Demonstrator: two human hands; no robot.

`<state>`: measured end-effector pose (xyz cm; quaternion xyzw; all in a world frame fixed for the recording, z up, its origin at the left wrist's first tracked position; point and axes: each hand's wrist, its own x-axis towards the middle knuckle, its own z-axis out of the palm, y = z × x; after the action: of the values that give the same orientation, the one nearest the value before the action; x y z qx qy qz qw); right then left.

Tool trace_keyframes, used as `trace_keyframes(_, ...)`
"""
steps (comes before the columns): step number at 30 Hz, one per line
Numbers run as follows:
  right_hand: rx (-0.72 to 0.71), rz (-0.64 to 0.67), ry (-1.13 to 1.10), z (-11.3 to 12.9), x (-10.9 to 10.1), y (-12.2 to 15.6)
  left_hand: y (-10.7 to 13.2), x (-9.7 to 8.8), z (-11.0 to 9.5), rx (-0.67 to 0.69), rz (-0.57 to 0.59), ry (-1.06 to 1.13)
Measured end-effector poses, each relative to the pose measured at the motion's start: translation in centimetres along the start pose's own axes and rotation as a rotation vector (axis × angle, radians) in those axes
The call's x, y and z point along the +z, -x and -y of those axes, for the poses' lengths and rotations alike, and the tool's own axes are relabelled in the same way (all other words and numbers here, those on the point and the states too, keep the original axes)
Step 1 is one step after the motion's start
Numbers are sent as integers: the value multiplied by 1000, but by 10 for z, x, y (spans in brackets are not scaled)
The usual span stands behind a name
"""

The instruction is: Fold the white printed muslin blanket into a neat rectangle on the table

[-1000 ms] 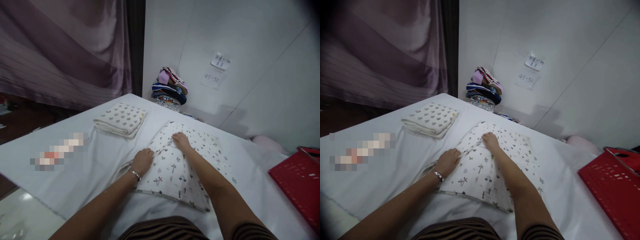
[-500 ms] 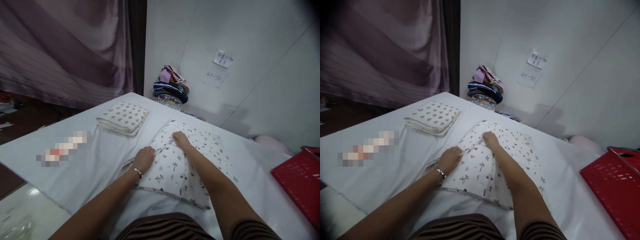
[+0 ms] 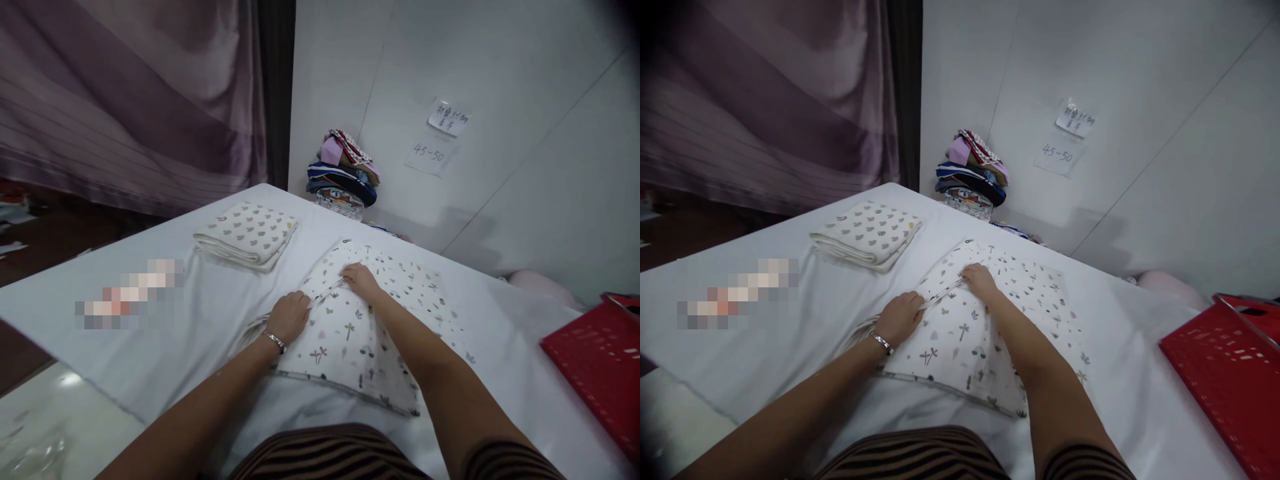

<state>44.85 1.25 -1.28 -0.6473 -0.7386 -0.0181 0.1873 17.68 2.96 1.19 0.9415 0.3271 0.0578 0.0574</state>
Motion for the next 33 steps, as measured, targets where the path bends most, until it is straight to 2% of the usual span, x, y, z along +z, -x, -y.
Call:
trace_keyframes(17,-41,-120,-45,-4,4,10,4,1,0,25,-49,-5)
trace_keyframes(22,-13,-138,-167,0,5,15,3,4,1,22,-63,-10)
trace_keyframes(24,136,-168,-279,-3,2,18,4,5,1,17,-67,-5)
trace_keyframes(27,598,-275,-425,-18,-8,19,4,4,1,15,-73,3)
trace_keyframes(29,827,-305,-466,-32,-15,17,4,4,1,10,-69,6)
trace_keyframes(33,980,-207,-526,-51,-24,7,3,4,1,2,-70,0)
